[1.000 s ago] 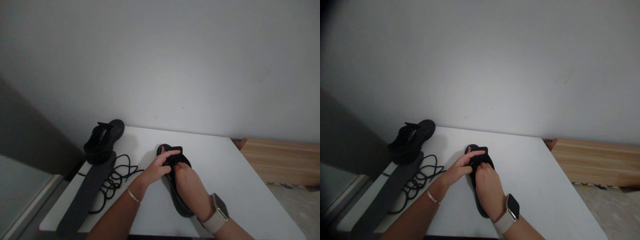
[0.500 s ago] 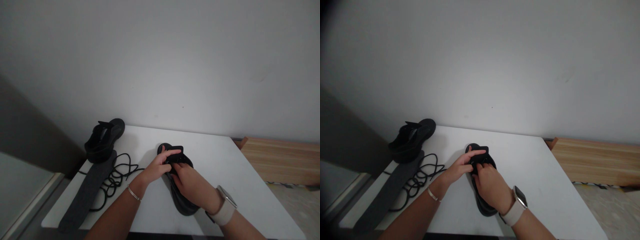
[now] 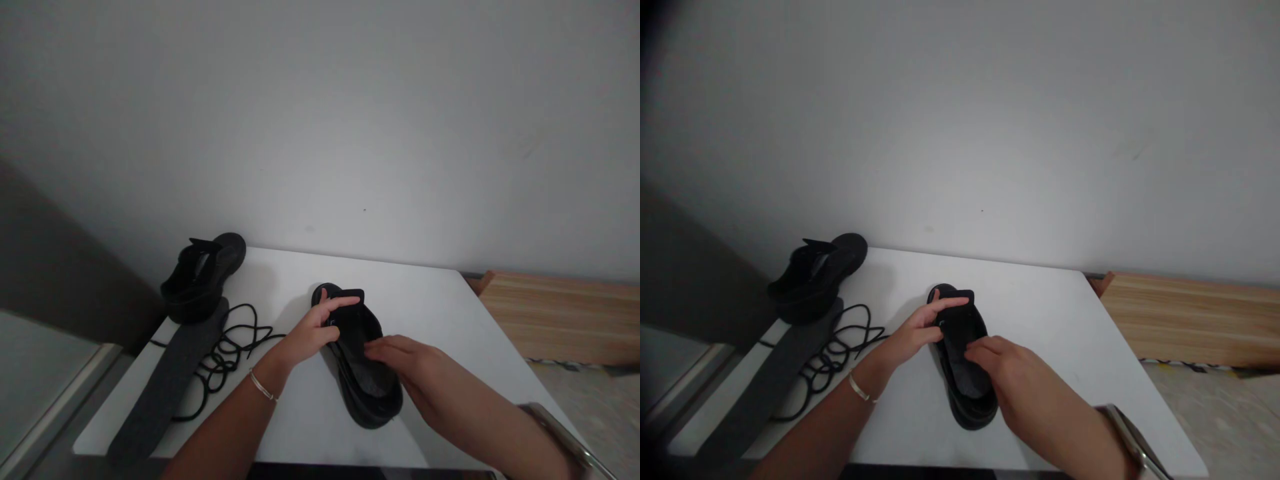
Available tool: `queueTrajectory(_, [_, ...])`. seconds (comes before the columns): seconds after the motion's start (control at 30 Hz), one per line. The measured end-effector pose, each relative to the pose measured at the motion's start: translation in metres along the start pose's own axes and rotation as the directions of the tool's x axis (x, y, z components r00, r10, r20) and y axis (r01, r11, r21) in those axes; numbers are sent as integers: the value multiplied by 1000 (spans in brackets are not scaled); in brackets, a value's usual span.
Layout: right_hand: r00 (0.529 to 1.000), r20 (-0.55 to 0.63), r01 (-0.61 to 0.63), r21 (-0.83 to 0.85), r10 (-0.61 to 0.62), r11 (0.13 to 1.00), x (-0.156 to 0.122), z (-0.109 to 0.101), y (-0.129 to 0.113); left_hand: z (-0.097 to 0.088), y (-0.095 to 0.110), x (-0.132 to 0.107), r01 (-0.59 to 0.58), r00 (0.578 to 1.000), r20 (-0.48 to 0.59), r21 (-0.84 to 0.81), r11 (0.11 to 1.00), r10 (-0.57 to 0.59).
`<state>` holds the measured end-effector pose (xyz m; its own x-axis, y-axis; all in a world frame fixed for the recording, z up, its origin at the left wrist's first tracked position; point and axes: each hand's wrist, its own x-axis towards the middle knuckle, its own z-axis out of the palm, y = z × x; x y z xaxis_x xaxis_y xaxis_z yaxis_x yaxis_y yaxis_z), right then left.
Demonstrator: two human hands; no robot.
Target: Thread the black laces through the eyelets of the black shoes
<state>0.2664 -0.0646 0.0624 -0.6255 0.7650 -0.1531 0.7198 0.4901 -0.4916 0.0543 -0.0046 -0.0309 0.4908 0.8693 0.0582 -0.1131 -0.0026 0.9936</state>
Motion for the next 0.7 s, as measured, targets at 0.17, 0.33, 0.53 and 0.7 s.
queueTrajectory(0.17, [991, 112, 74, -49, -68, 996, -8, 9, -1, 1, 1, 0, 21, 999, -25, -17, 1000, -22])
queueTrajectory(0.33, [981, 193, 76, -195, -38, 978, 3, 27, 4, 0, -1, 2, -5, 1000, -15, 28, 1000, 5])
queueTrajectory(0.53, [933, 356, 86, -379, 59, 921, 25, 23, -8, -1, -3, 2, 7, 1000, 2, 29, 1000, -7])
queueTrajectory(0.7, [941, 331, 56, -350, 68, 935, 32, 18, -9, -1, -1, 1, -17, 1000, -7, 50, 999, 18])
